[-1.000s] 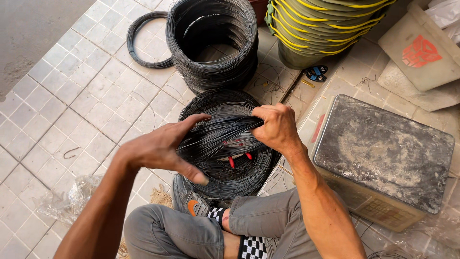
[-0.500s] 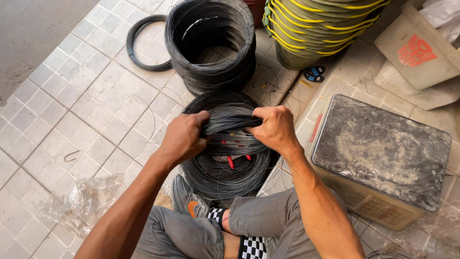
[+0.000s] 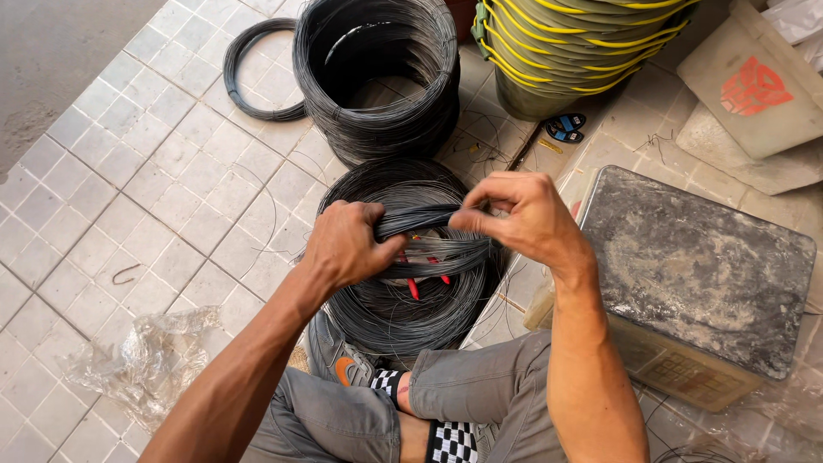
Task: The person sits on the floor and handles a large coil of black wire, uncoiling and straightening sections of it. They then use red-handled pliers to cut the wire into smaller pieces.
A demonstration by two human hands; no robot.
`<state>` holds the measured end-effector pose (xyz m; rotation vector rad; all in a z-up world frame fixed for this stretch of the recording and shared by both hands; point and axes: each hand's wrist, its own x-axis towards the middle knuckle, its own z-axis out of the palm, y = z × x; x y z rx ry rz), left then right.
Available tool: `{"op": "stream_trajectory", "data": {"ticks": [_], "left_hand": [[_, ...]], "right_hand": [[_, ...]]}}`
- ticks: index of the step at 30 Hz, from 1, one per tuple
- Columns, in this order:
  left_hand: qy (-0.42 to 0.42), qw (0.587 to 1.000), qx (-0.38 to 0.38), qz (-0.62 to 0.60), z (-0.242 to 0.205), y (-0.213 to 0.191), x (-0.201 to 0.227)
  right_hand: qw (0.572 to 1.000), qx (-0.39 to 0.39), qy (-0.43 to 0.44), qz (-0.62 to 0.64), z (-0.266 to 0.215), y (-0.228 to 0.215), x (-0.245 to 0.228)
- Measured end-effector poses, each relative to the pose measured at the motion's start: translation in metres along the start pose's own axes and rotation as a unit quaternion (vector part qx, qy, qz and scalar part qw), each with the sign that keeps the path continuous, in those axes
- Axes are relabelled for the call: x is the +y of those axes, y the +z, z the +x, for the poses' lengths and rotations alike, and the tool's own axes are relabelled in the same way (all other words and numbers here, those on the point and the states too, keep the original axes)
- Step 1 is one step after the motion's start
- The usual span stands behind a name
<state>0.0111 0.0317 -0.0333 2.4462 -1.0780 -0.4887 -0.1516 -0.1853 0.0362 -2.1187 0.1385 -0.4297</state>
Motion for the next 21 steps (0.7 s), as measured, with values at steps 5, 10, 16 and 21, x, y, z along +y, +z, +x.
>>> {"op": "stream_trajectory", "data": {"ticks": [5,10,16,21], "left_hand": [[0.054,0.996,0.022,0.061,-0.012,-0.001,0.028],[0.203,0.975,0.049,0.081,-0.019,0.015,0.034],[0.354,0.924,0.115,0.092,-0.019,0.03,0.021],[0.311,0.941,0.095,0.093,-0.021,0.012,0.03]], "right_hand": [[0.989,0.103,-0.099,-0.044,0.001,0.003,0.004],[0.964,0.22,-0.105,-0.104,0.008,0.018,0.031],[0.985,0.07,0.146,-0.053,0.014,0.031,0.037],[0.94,-0.069,0.25,-0.221,0.011,0.043,0.051]]}}
